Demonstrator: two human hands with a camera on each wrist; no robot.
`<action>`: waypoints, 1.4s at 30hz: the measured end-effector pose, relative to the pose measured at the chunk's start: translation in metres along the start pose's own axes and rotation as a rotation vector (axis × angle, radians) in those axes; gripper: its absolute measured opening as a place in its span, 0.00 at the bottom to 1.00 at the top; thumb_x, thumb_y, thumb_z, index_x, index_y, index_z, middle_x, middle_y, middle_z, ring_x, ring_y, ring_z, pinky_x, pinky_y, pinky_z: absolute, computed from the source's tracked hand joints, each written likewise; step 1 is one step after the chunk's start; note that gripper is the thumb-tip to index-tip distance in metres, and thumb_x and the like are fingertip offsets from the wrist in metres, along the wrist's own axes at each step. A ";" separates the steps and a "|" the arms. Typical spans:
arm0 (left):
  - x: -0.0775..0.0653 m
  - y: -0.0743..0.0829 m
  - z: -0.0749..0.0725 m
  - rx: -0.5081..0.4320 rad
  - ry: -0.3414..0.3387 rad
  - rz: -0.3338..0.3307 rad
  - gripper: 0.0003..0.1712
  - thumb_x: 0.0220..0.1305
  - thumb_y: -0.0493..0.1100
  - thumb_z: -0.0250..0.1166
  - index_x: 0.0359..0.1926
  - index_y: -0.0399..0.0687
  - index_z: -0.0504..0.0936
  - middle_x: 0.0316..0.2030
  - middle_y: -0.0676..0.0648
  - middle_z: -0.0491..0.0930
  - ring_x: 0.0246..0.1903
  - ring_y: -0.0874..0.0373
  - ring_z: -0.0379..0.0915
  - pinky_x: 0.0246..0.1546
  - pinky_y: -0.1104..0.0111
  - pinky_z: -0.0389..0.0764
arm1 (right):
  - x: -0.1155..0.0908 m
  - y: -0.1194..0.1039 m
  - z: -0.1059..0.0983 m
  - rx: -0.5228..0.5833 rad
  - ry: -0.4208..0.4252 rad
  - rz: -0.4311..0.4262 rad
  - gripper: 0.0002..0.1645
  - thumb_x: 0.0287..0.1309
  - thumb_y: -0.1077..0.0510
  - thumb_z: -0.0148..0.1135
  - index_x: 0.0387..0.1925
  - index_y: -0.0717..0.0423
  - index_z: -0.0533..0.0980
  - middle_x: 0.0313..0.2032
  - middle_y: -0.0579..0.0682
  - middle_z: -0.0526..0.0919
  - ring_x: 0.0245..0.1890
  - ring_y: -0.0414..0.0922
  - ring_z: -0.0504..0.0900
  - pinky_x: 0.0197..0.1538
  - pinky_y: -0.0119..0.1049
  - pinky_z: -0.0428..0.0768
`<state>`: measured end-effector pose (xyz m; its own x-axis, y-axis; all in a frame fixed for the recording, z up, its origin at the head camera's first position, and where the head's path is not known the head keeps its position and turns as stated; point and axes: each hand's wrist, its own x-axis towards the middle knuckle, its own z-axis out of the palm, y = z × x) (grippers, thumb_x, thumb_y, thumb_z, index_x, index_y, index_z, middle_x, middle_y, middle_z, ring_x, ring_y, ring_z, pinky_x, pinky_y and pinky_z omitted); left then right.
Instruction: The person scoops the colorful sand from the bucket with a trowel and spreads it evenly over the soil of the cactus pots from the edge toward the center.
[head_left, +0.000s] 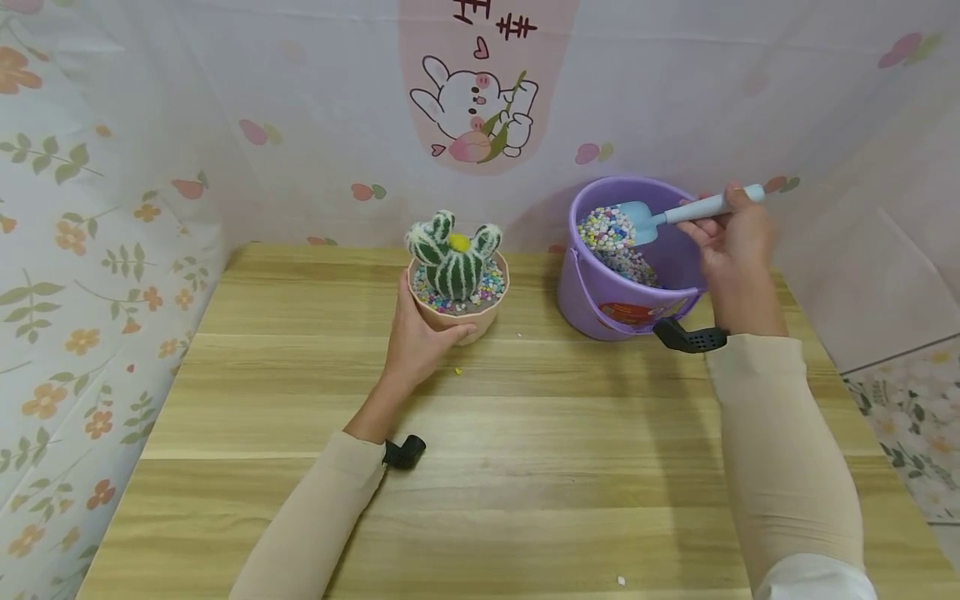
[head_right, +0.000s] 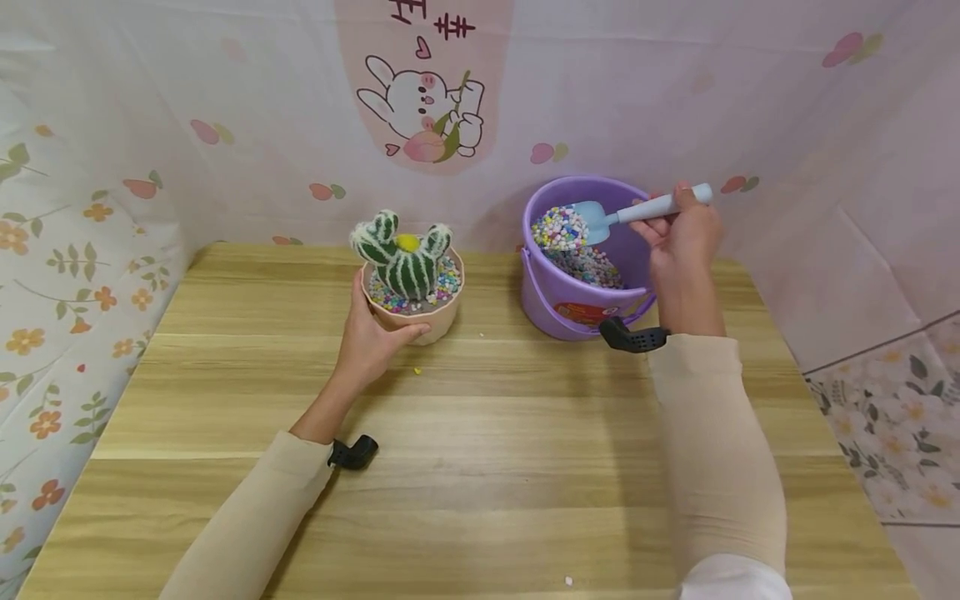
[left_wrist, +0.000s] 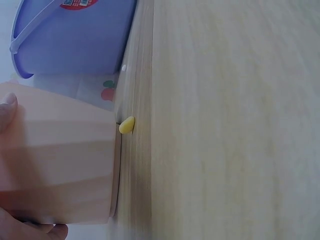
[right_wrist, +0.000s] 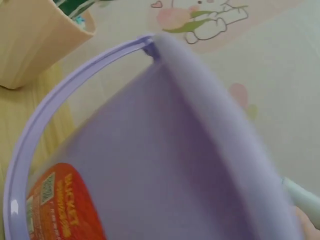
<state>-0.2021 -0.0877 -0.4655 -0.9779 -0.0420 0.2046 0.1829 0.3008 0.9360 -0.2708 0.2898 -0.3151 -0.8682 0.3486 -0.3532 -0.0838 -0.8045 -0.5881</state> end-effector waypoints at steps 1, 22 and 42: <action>0.000 0.000 0.000 -0.003 0.002 0.001 0.72 0.39 0.56 0.82 0.76 0.57 0.41 0.71 0.47 0.56 0.69 0.54 0.56 0.68 0.56 0.60 | 0.000 -0.003 0.000 0.020 0.002 0.005 0.18 0.68 0.60 0.55 0.57 0.47 0.74 0.40 0.60 0.76 0.35 0.63 0.86 0.39 0.58 0.80; -0.002 -0.001 0.003 -0.013 0.040 -0.004 0.70 0.39 0.54 0.82 0.75 0.59 0.44 0.69 0.47 0.59 0.67 0.54 0.57 0.68 0.56 0.60 | -0.014 -0.009 -0.009 0.257 0.036 0.066 0.17 0.65 0.60 0.59 0.52 0.38 0.74 0.52 0.56 0.74 0.56 0.59 0.78 0.62 0.54 0.68; -0.008 0.007 0.009 0.006 0.073 -0.039 0.76 0.36 0.59 0.82 0.76 0.63 0.37 0.72 0.46 0.51 0.70 0.53 0.52 0.68 0.53 0.59 | -0.055 0.029 -0.007 0.327 -0.073 0.104 0.20 0.64 0.63 0.60 0.55 0.43 0.72 0.53 0.59 0.72 0.58 0.64 0.76 0.66 0.54 0.62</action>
<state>-0.1940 -0.0765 -0.4636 -0.9743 -0.1229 0.1889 0.1444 0.3035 0.9418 -0.2224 0.2505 -0.3180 -0.9121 0.2304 -0.3391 -0.1347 -0.9497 -0.2829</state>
